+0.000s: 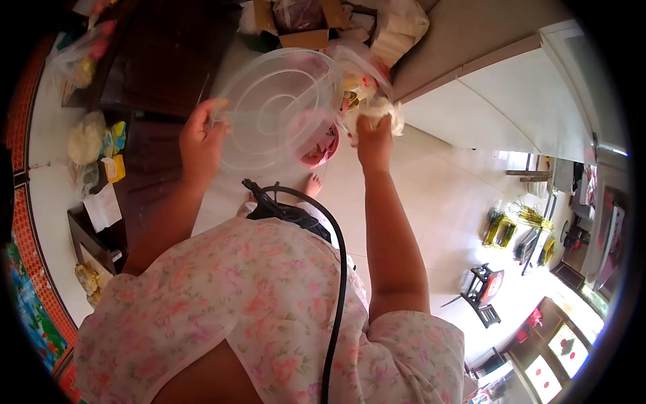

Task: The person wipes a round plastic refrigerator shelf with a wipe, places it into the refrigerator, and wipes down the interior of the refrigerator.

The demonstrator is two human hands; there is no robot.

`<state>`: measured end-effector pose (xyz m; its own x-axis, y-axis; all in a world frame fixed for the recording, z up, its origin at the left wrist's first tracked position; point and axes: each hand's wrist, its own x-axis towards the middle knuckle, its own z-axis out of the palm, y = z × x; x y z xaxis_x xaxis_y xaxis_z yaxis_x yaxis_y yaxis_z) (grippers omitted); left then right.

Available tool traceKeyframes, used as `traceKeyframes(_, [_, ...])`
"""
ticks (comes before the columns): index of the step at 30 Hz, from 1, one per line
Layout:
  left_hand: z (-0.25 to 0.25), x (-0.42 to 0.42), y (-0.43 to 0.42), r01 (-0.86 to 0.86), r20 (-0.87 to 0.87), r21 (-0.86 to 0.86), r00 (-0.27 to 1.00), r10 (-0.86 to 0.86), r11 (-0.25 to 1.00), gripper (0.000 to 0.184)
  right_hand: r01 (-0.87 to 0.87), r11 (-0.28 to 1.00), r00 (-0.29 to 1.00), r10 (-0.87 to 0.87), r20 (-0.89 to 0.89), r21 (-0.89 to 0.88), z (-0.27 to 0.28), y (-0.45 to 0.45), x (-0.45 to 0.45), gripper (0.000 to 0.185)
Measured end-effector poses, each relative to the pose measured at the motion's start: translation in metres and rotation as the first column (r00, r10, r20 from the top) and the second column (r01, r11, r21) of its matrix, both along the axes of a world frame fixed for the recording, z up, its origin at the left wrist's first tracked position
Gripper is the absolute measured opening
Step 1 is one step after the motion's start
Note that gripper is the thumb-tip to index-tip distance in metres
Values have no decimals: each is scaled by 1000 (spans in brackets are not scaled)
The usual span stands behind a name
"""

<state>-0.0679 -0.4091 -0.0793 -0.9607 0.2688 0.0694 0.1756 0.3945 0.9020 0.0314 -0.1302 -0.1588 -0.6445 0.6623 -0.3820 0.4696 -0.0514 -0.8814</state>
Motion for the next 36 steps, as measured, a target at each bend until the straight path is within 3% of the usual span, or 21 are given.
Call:
traceKeyframes(2, [-3, 4, 0, 12, -27, -30, 1000, -12, 999, 33, -39, 995, 967, 60, -246, 89, -13, -4, -11, 27])
traceKeyframes(3, [-5, 6, 2, 7, -64, -60, 998, -11, 998, 34, 16, 996, 939, -44, -341, -84, 8, -18, -20, 31])
traceKeyframes(5, [-8, 11, 7, 2, -100, -87, 995, -11, 996, 36, -78, 899, 896, 253, -365, 431, -21, -16, -36, 32])
traceKeyframes(6, [-8, 15, 11, -1, -130, -54, 991, -6, 999, 36, -68, 996, 971, 51, -234, -63, -11, -18, -48, 29])
traceKeyframes(10, [14, 31, 28, 69, -354, -176, 926, -128, 982, 37, 254, 892, 894, -364, -260, -374, -11, -19, -66, 31])
traceKeyframes(16, [22, 37, 39, 157, -494, -208, 835, -243, 965, 46, 256, 557, 834, -541, -110, -790, -7, -40, -69, 25])
traceKeyframes(19, [19, 37, 40, 167, -579, -250, 763, -285, 954, 50, 180, 605, 891, -434, -132, -776, -57, -73, -54, 25])
traceKeyframes(20, [19, 36, 41, 170, -596, -252, 749, -291, 953, 50, -142, 893, 900, -64, -432, -427, -91, -84, -50, 24])
traceKeyframes(21, [17, 36, 39, 177, -606, -254, 737, -299, 951, 50, -417, 908, 762, 379, -525, 49, -95, -94, -45, 23])
traceKeyframes(22, [19, 38, 37, 177, -600, -255, 742, -299, 951, 50, -419, 907, 766, 379, -520, 45, -98, -99, -39, 23])
traceKeyframes(24, [24, 40, 32, 292, -568, -349, 690, -449, 890, 50, -206, 667, 826, -274, -493, -716, -97, -105, -31, 25])
traceKeyframes(25, [23, 41, 29, 285, -571, -350, 690, -445, 892, 50, -213, 666, 825, -269, -497, -715, -110, -101, -30, 25])
traceKeyframes(26, [20, 43, 26, 351, -543, -386, 661, -518, 853, 50, -225, 919, 808, -9, -589, -324, -122, -93, -25, 27])
traceKeyframes(27, [19, 45, 23, 415, -511, -418, 628, -587, 808, 49, -224, 965, 792, 263, -551, 139, -131, -84, -21, 29])
traceKeyframes(28, [20, 47, 17, 410, -513, -418, 629, -583, 811, 49, -292, 954, 810, 286, -512, 70, -103, -73, -17, 29])
traceKeyframes(29, [20, 48, 8, 425, -438, -402, 689, -578, 811, 52, -295, 953, 809, 288, -512, 70, -84, -65, -18, 29])
traceKeyframes(31, [6, 49, -7, 450, -353, -381, 737, -577, 808, 55, -353, 679, 736, -223, -639, -644, -58, -54, -16, 28])
traceKeyframes(33, [-36, 52, -22, -65, 230, 253, 973, 5, 965, 63, -369, 638, 720, -264, -642, -676, -32, -55, -18, 27])
traceKeyframes(34, [-37, 44, -26, -239, 538, 400, 843, -16, 885, 62, -352, 611, 750, -268, -604, -709, -19, -57, -20, 29])
traceKeyframes(35, [-36, 39, -25, -242, 537, 400, 844, -12, 884, 62, -337, 583, 779, -269, -567, -739, -9, -61, -22, 31])
traceKeyframes(36, [-29, 34, -22, -317, 697, 616, 647, -311, 721, 58, -342, 581, 779, -265, -569, -738, -6, -67, -24, 31])
